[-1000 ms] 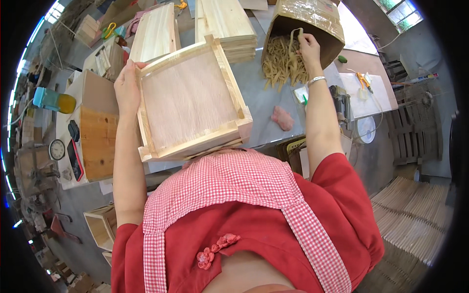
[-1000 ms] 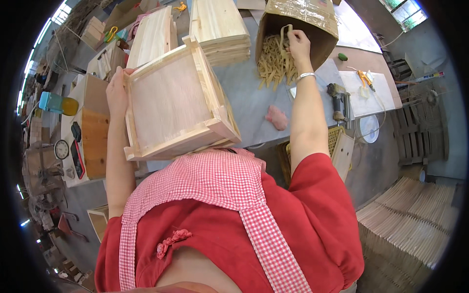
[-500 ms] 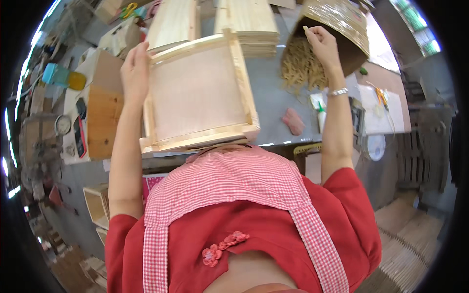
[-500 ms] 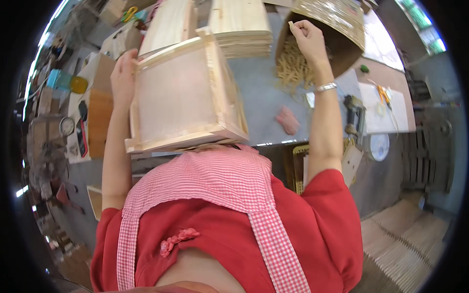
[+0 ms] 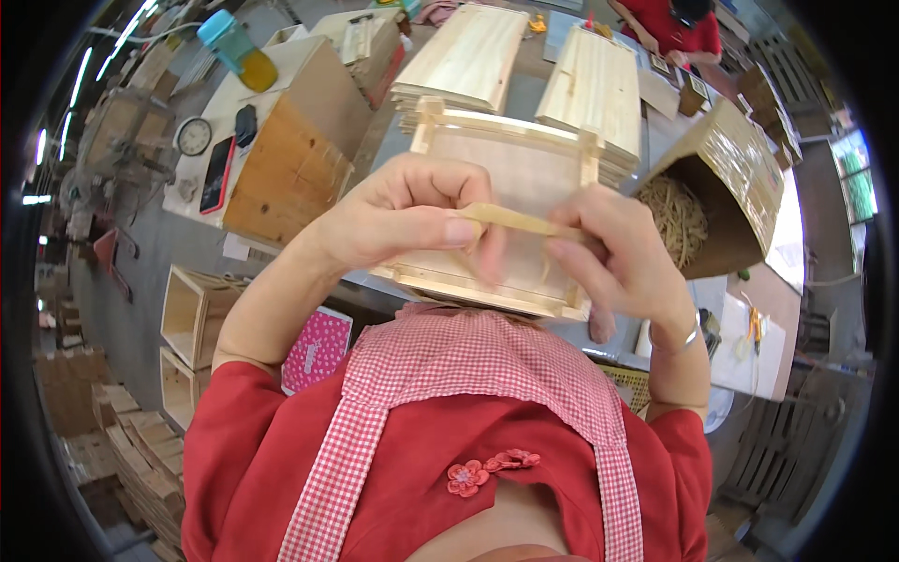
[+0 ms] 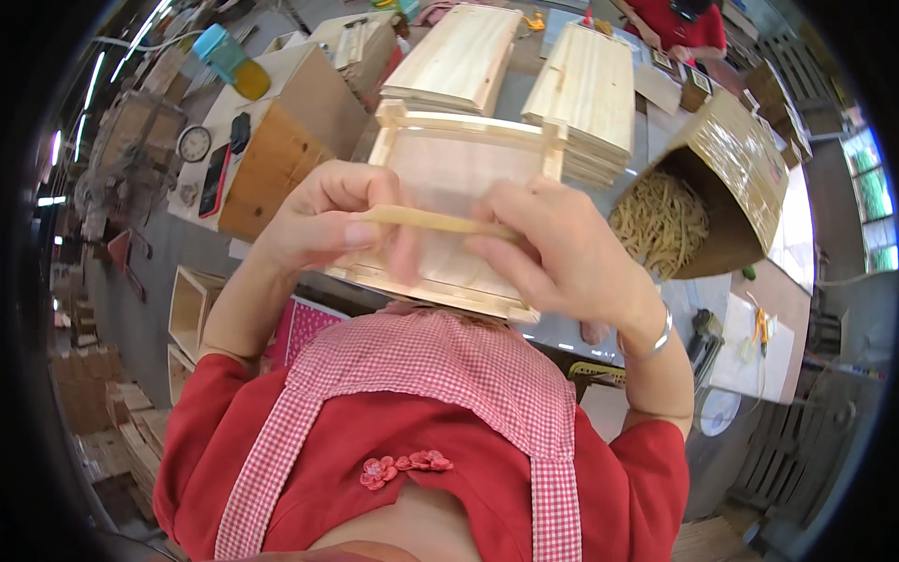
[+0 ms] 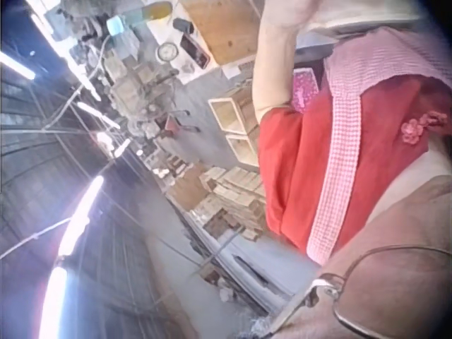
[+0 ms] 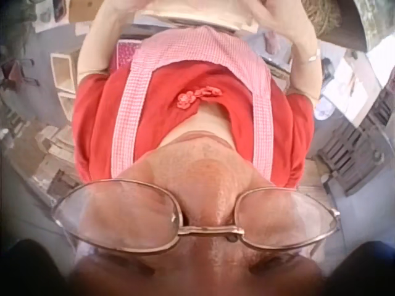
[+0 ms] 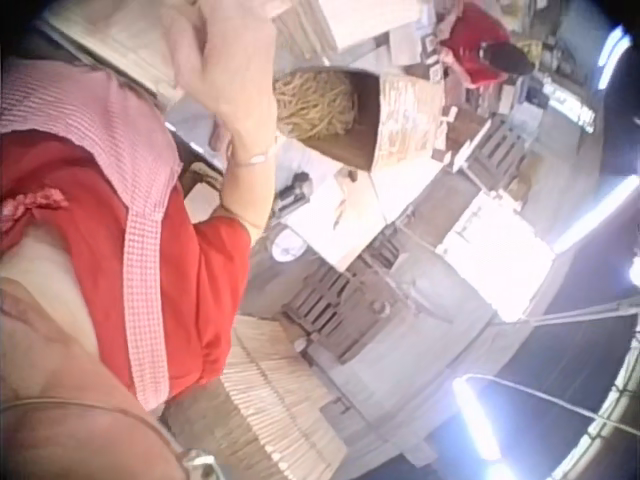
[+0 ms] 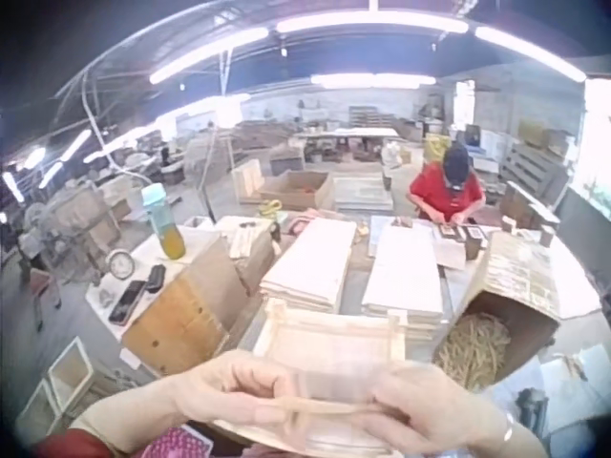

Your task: Assemble wooden panels into boxes using glue and rubber bands.

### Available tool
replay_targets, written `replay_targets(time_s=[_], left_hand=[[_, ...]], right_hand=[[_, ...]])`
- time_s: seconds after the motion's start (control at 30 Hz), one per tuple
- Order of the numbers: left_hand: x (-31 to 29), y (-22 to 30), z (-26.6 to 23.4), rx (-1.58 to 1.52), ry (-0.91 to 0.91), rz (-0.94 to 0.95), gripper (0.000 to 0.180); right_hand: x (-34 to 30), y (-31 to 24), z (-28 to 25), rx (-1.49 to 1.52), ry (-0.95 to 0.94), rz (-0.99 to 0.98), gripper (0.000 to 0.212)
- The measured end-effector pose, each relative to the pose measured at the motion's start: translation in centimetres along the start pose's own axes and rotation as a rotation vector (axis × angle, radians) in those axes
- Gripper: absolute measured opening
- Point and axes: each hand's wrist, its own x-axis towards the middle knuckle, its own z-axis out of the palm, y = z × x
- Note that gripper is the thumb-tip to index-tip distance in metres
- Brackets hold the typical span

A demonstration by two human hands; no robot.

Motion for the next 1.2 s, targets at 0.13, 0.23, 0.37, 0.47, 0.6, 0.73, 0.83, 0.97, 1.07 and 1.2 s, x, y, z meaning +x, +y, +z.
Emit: replay_targets(time_s=[0.13, 0.23, 0.37, 0.47, 0.6, 0.73, 0.83, 0.97, 1.07, 1.2], left_hand=[[-2.7, 0.6, -3.8, 0.988, 0.045, 0.14, 0.025], [-1.6, 0.4, -10.1, 1.698, 0.286, 0.493, 0.02], [-1.4, 0.0, -16.2, 1.608, 0.377, 0.235, 0.022], [-2.6, -1.7, -15.4, 1.523, 0.358, 0.258, 0.021], [-6.8, -2.2, -11.6, 1.145, 0.23, 0.126, 0.03], [-9.2, -2.8, -9.1, 1.182, 0.069, 0.089, 0.07], [-9.7, -3.5, -8.3, 1.287, 0.136, 0.029, 0.083], [-9.9, -3.8, -7.3, 1.256, 0.201, 0.132, 0.069], [-11.0, -4.1, -6.2, 1.387, 0.263, 0.232, 0.042], [-12.0, -5.8, -4.8, 1.608, 0.283, 0.443, 0.026]], right_hand=[[-0.8, 2.7, -0.9, -0.215, -0.016, -0.036, 0.024], [-0.6, 7.3, -3.7, -0.457, 0.224, -0.018, 0.038], [-0.5, 12.8, -4.6, -0.416, 0.282, 0.035, 0.036], [-2.1, 12.6, -3.5, -0.402, 0.241, 0.066, 0.035], [-4.9, 8.4, -3.2, -0.281, 0.096, 0.116, 0.045], [-6.6, 5.0, -2.6, -0.113, -0.085, 0.248, 0.072], [-6.7, 3.7, -1.4, -0.197, -0.18, 0.217, 0.085], [-6.6, 2.3, -0.4, -0.208, -0.106, 0.194, 0.069], [-7.4, 1.3, 0.4, -0.315, -0.038, 0.119, 0.051], [-9.3, 0.2, 2.3, -0.472, 0.039, 0.056, 0.041]])
